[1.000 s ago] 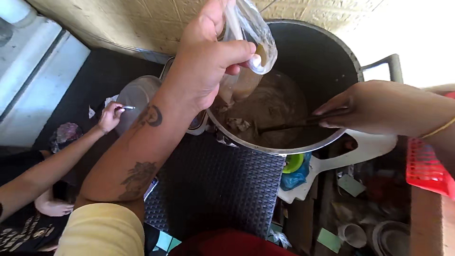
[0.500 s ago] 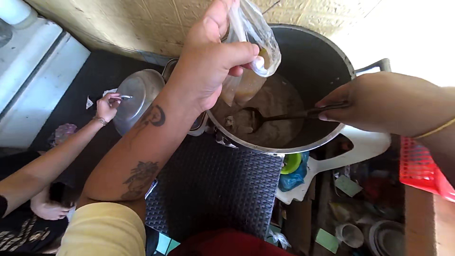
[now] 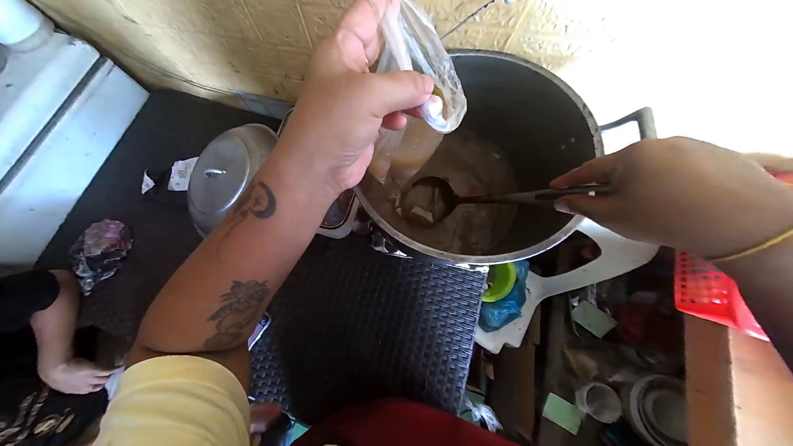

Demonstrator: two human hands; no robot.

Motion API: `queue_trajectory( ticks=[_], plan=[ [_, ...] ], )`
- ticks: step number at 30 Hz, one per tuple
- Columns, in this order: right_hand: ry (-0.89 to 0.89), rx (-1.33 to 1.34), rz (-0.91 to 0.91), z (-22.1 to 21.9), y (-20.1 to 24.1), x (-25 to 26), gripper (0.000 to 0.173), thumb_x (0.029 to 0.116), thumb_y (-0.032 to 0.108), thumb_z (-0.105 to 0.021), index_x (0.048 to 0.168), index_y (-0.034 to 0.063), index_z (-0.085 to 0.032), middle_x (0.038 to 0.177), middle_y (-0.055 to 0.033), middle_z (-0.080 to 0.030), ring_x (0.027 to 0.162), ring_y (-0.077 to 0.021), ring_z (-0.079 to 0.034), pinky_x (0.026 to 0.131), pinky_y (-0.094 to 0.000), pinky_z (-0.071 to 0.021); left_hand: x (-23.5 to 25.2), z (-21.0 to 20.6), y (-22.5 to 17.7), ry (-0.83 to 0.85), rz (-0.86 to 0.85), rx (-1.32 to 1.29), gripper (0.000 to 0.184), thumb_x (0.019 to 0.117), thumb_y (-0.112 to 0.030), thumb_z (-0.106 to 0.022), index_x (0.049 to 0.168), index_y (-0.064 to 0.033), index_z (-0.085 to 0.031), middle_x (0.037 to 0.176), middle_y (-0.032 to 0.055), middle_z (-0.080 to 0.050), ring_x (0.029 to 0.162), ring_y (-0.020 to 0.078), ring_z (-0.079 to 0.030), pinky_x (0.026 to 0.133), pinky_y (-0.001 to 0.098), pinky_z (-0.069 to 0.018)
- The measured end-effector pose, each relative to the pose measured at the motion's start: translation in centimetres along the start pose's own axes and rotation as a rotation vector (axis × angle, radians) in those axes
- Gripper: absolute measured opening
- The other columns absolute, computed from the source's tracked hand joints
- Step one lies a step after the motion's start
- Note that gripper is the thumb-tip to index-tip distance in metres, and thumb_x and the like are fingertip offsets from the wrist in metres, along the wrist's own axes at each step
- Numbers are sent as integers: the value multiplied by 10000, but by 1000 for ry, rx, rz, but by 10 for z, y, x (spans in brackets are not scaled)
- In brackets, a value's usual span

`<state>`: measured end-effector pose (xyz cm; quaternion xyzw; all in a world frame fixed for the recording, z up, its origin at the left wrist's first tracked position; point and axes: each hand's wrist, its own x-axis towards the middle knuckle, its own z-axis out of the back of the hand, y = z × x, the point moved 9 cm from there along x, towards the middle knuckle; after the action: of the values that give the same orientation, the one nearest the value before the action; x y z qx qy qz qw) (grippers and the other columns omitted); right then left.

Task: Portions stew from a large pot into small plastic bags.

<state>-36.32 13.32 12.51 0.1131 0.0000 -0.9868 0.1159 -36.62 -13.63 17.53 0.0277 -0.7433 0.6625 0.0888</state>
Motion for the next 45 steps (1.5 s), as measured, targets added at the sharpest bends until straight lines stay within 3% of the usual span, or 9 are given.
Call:
queue_trajectory(
  ticks=[10, 17, 22, 25, 29, 33, 38, 41, 45],
  plan=[
    [15, 246, -93, 4, -45, 11, 132, 954, 191, -754, 1046, 111, -805, 797, -158, -713, 708, -313, -643, 663, -602, -490, -4, 1, 5, -11, 29, -11, 862, 871, 173, -626, 1610, -47, -239, 1473, 129, -500, 786, 102, -642, 603, 199, -538],
    [-175, 355, -133, 53, -84, -13, 112, 950, 159, -757, 1044, 117, -801, 718, -151, -688, 612, -273, -603, 588, -556, -479, -3, 0, 36, -77, 126, 51, 913, 834, 162, -678, 1613, -76, -265, 1489, 137, -487, 817, 114, -629, 607, 219, -518],
    [-417, 352, 30, 99, -98, -39, 262, 926, 376, -730, 1056, 156, -789, 639, -92, -623, 503, -215, -531, 474, -497, -431, 0, -7, 66, -122, 208, 69, 976, 815, 157, -699, 1632, -115, -239, 1576, 136, -399, 824, 117, -601, 614, 233, -489],
    [-537, 325, 66, 117, -65, -73, 337, 952, 438, -677, 1117, 158, -763, 664, -94, -621, 491, -214, -510, 449, -477, -415, 3, -17, 75, -156, 220, 51, 1002, 804, 163, -701, 1635, -112, -215, 1573, 148, -380, 812, 120, -593, 628, 245, -506],
    [-630, -7, 148, 113, 22, -117, 302, 1034, 265, -559, 1227, 115, -736, 863, -212, -703, 678, -439, -649, 535, -653, -465, 4, -29, 74, -184, 212, -6, 1014, 796, 176, -707, 1633, -108, -211, 1500, 171, -452, 834, 149, -616, 635, 251, -522],
    [-719, -306, 234, 92, 49, -130, 327, 1063, 193, -490, 1299, 91, -691, 805, -195, -636, 665, -427, -644, 492, -527, -445, 4, -33, 70, -184, 191, -53, 999, 794, 188, -689, 1626, -99, -215, 1433, 185, -484, 795, 146, -607, 629, 249, -523],
    [-599, 101, -10, 98, -11, -100, 293, 1021, 283, -588, 1214, 130, -744, 862, -277, -690, 718, -518, -627, 577, -726, -415, 2, -26, 65, -168, 189, -15, 863, 812, 164, -691, 1564, -60, -331, 1367, 173, -541, 799, 135, -619, 627, 236, -519],
    [-410, 125, -158, 83, -17, -72, 242, 1018, 223, -629, 1188, 101, -750, 1002, -308, -709, 923, -572, -656, 716, -793, -437, -1, -18, 62, -167, 202, -18, 799, 841, 155, -672, 1544, -56, -356, 1379, 170, -535, 801, 126, -615, 637, 230, -518],
    [-189, -69, -204, 30, 7, -37, 219, 1016, 163, -606, 1165, 71, -738, 987, -320, -698, 927, -566, -670, 674, -738, -488, -7, -8, 55, -168, 186, -30, 783, 840, 155, -660, 1534, -43, -359, 1353, 161, -541, 769, 110, -598, 605, 207, -494]
  ],
)
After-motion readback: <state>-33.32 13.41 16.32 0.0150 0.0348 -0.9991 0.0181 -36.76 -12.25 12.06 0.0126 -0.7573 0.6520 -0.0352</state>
